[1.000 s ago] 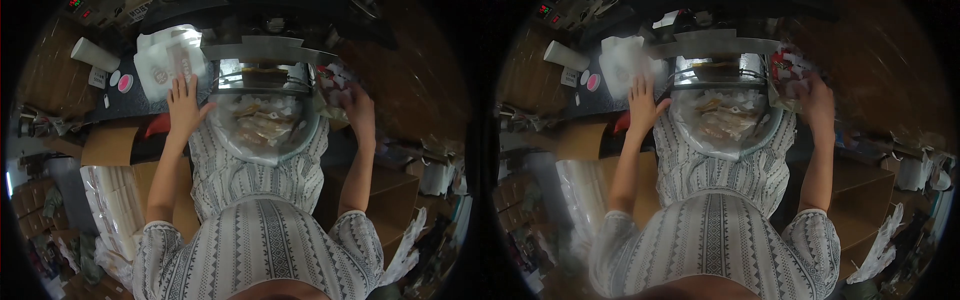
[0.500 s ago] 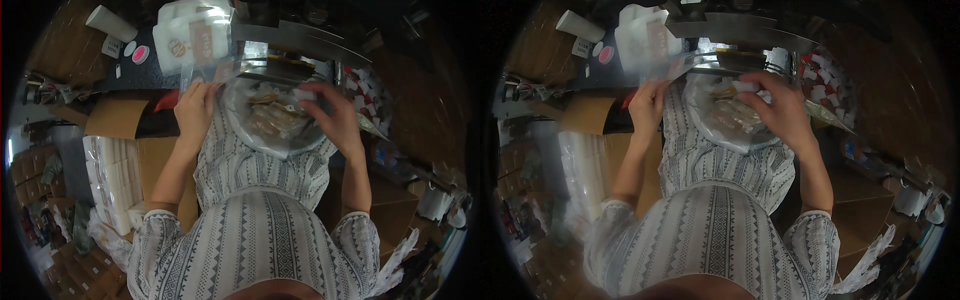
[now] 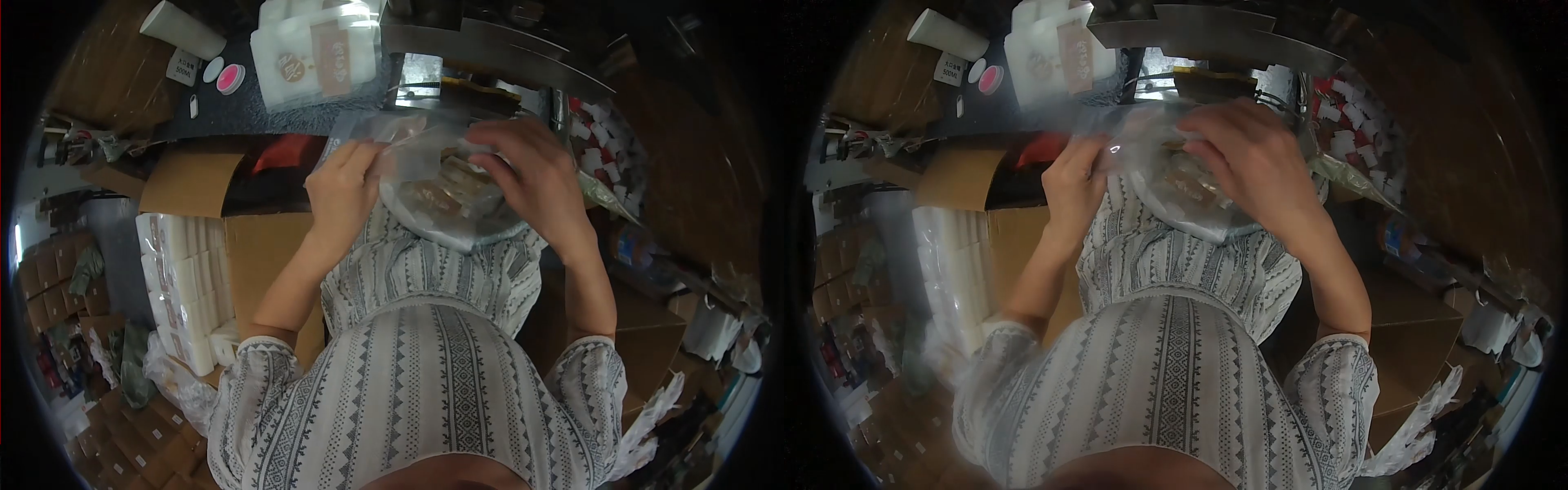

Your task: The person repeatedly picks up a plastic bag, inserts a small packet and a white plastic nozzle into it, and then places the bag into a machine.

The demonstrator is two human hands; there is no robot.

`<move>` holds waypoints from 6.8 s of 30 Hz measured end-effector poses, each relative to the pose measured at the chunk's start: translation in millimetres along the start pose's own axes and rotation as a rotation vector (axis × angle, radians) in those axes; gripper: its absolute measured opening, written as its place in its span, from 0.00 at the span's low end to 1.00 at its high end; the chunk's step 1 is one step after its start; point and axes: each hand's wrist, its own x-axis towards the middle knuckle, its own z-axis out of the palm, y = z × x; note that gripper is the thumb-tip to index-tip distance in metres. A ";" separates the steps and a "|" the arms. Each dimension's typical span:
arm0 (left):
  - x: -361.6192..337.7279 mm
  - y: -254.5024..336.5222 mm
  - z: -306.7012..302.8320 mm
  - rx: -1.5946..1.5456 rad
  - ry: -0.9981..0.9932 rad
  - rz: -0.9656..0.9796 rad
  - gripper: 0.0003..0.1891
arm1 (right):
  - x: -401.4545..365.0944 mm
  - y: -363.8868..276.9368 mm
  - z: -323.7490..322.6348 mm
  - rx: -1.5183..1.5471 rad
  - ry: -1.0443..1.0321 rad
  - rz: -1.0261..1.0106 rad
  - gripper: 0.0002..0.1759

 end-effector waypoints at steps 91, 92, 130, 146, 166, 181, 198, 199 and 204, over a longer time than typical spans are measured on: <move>6.8 -0.4 -5.0 0.097 -0.007 0.025 0.06 | 1.8 1.1 -8.3 0.192 0.032 0.342 0.12; 5.5 5.0 -3.2 0.099 -0.006 0.026 0.06 | 4.0 -2.0 -3.0 0.164 0.022 0.292 0.13; 25.8 -84.2 28.5 0.357 0.028 0.158 0.13 | -58.8 98.7 -56.4 -0.186 -0.006 0.786 0.14; 8.6 17.8 14.4 -0.449 -0.490 -0.080 0.07 | 6.8 8.6 5.5 0.287 -0.243 0.236 0.15; 8.7 -84.0 44.0 0.452 -0.032 0.101 0.27 | -41.7 142.1 -24.4 -0.531 -0.008 0.512 0.12; 5.1 10.9 -17.2 0.032 0.028 -0.010 0.04 | 2.5 -2.8 -4.9 0.124 0.006 0.223 0.11; 12.5 27.2 51.7 -0.839 -0.707 -0.400 0.16 | -27.3 48.8 -3.5 0.514 -0.038 0.588 0.15; 10.6 25.3 50.5 -0.839 -0.707 -0.411 0.16 | -26.5 48.2 -4.0 0.457 -0.081 0.566 0.15; 2.7 15.0 54.4 -0.806 -0.572 -0.300 0.15 | -18.8 46.0 -12.7 0.361 -0.219 0.539 0.13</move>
